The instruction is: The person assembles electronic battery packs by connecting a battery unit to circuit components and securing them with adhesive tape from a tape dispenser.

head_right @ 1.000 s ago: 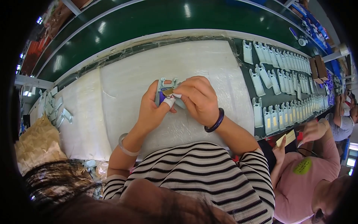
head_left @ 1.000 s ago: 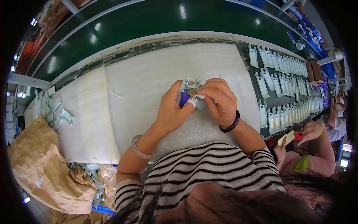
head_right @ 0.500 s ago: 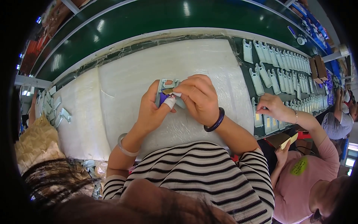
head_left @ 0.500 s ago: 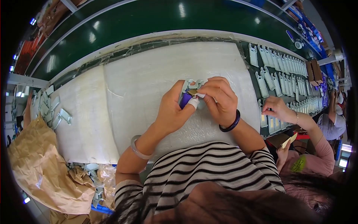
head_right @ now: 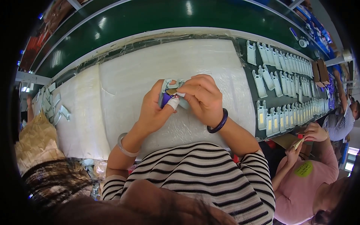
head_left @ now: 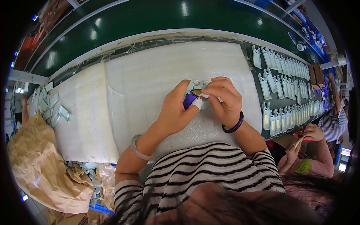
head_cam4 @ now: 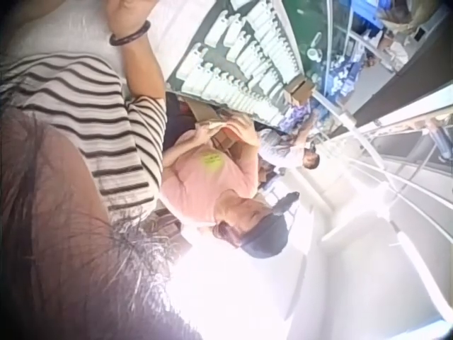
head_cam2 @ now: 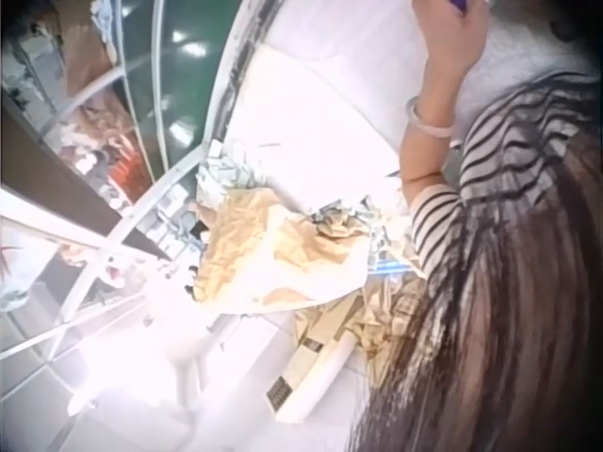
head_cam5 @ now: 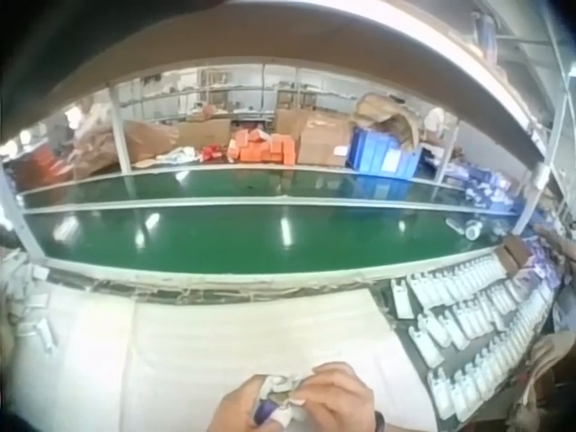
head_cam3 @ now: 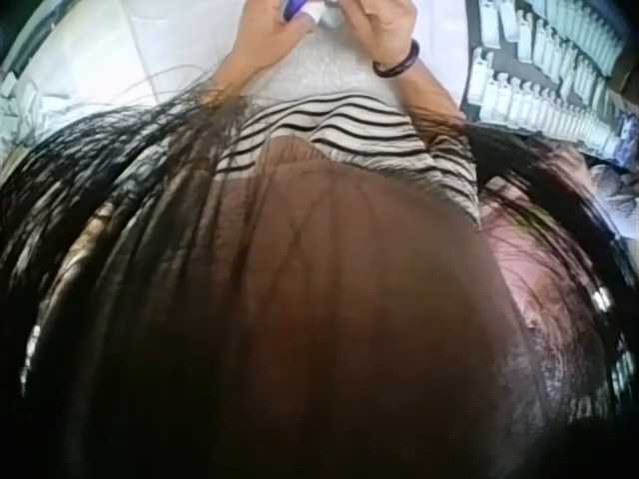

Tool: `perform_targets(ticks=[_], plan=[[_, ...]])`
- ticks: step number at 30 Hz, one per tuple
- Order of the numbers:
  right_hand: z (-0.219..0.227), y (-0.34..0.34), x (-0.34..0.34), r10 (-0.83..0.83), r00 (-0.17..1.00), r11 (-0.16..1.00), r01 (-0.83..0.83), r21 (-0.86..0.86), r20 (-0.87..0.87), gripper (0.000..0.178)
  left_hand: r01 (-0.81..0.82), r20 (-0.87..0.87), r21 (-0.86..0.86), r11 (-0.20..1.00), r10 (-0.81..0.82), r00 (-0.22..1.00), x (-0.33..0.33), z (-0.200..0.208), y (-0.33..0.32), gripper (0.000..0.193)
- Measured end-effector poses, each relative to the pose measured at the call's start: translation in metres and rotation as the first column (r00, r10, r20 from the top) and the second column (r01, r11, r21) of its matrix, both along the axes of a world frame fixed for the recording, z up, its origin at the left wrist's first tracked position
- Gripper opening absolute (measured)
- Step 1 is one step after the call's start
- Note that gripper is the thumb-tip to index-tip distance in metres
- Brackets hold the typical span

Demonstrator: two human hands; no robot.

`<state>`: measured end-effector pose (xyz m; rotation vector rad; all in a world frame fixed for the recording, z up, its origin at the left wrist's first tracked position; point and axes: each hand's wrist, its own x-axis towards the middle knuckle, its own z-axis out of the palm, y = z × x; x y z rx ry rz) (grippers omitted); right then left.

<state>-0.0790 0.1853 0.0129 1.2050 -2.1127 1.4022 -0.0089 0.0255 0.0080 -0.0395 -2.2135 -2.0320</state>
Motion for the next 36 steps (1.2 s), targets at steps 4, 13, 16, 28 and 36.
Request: perform_targets(ticks=[4, 13, 16, 28, 36], plan=[[0.0, 0.002, -0.003, 0.037, 0.998, 0.999, -0.036, -0.015, 0.055, 0.027, 0.009, 0.002, 0.019, 1.0, -0.009, 1.0, -0.001, -0.002, 0.0, 0.03], [-0.001, 0.004, -0.005, 0.078, 0.996, 0.997, -0.077, -0.02, 0.043, 0.028, 0.036, -0.069, 0.007, 0.999, -0.035, 0.997, -0.002, 0.005, 0.0, 0.028], [-0.002, 0.003, -0.005, 0.075, 0.996, 0.997, -0.074, -0.032, 0.038, 0.026, 0.023, 0.016, 0.036, 0.999, -0.023, 1.0, 0.0, 0.002, -0.001, 0.028], [0.011, 0.013, -0.009, 0.112, 0.992, 0.991, -0.116, 0.063, 0.063, 0.021, 0.131, 0.038, 0.338, 0.932, -0.153, 0.988, 0.0, -0.001, -0.004, 0.031], [0.008, 0.009, -0.007, 0.115, 0.992, 0.991, -0.112, 0.069, -0.042, 0.026, 0.004, 0.072, 0.194, 0.981, -0.019, 0.997, -0.001, 0.0, -0.001, 0.031]])
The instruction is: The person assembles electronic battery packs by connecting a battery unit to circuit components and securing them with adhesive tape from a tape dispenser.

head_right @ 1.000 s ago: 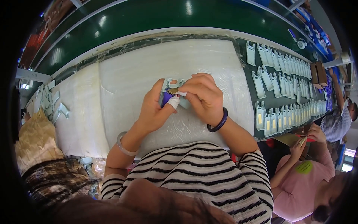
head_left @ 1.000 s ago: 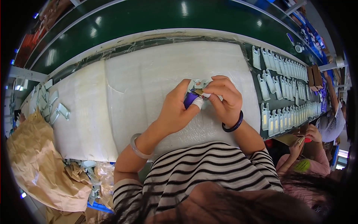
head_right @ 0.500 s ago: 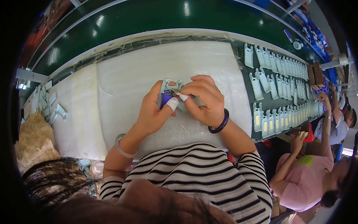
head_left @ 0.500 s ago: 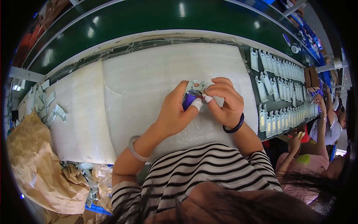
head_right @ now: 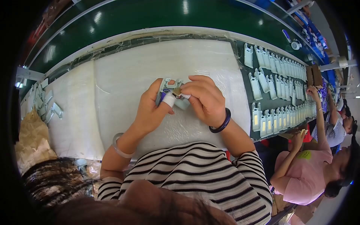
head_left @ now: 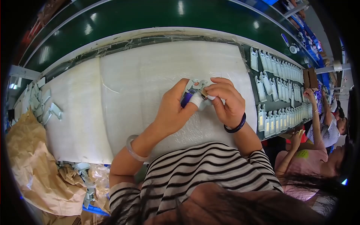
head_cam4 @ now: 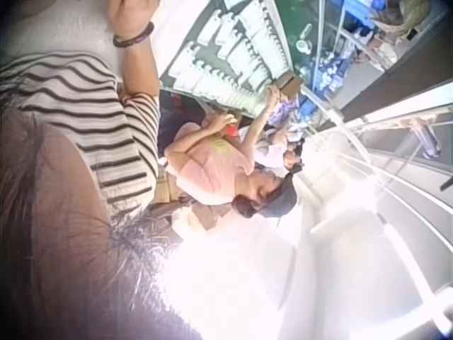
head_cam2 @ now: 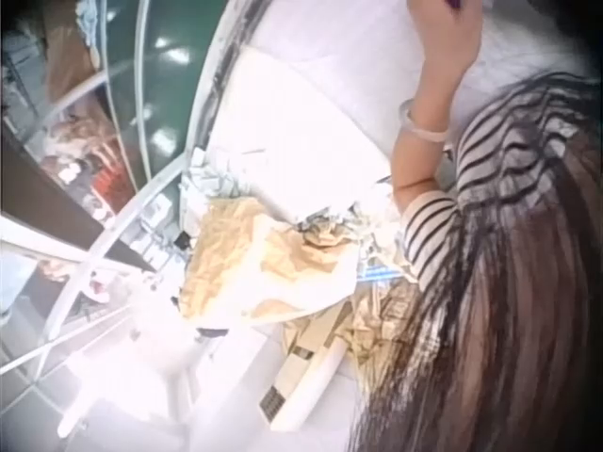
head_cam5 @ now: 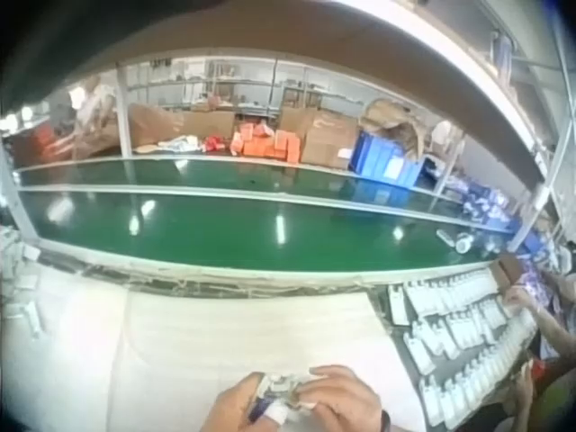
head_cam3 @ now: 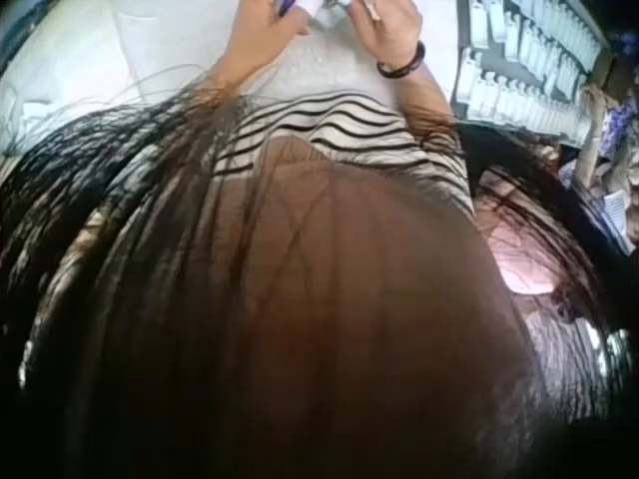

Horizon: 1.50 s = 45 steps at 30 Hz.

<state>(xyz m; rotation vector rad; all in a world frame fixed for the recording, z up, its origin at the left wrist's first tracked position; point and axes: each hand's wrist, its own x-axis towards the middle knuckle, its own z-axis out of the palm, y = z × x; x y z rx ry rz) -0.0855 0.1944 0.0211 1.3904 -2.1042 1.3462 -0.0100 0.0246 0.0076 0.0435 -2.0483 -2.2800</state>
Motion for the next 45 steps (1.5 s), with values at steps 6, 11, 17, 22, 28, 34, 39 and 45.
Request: perform_targets(ticks=[6, 11, 17, 22, 28, 34, 39, 45], plan=[[-0.0011, 0.0005, -0.0003, 0.007, 0.999, 1.0, -0.007, 0.0, -0.032, 0.029, -0.043, -0.033, -0.135, 0.99, 0.039, 0.999, 0.0004, -0.0005, 0.0023, 0.036], [-0.0009, -0.0012, 0.0003, 0.033, 0.999, 0.999, -0.033, -0.01, -0.012, 0.028, -0.039, -0.099, -0.277, 0.96, 0.012, 0.995, 0.0013, -0.003, -0.0001, 0.032], [-0.001, -0.0021, 0.0005, 0.036, 0.999, 0.999, -0.036, -0.019, -0.003, 0.027, -0.009, -0.093, -0.251, 0.968, -0.015, 0.996, 0.0005, 0.0053, -0.0015, 0.037], [-0.0023, -0.0041, 0.0005, 0.033, 0.999, 0.999, -0.034, -0.027, -0.03, 0.027, -0.005, -0.091, -0.268, 0.964, -0.02, 0.996, 0.0026, 0.0047, -0.0023, 0.041], [-0.0012, 0.0007, 0.0008, 0.041, 0.998, 0.999, -0.04, 0.018, -0.037, 0.027, 0.001, -0.105, -0.303, 0.953, -0.035, 0.994, 0.0012, 0.0028, -0.0011, 0.044], [0.0003, -0.0005, 0.0029, 0.01, 1.0, 1.0, -0.01, 0.013, 0.02, 0.027, 0.001, -0.029, -0.258, 0.966, -0.009, 1.0, 0.0025, -0.0014, -0.0008, 0.039], [-0.0031, -0.0021, 0.002, -0.02, 0.995, 0.999, 0.022, -0.027, 0.093, 0.028, 0.014, -0.038, -0.097, 0.995, -0.017, 0.999, -0.0004, 0.0024, -0.0003, 0.031], [-0.0036, -0.0029, 0.0012, -0.037, 0.998, 0.999, 0.039, -0.034, 0.049, 0.028, -0.01, -0.033, -0.013, 1.0, 0.01, 0.999, 0.0001, 0.0048, 0.0028, 0.026]])
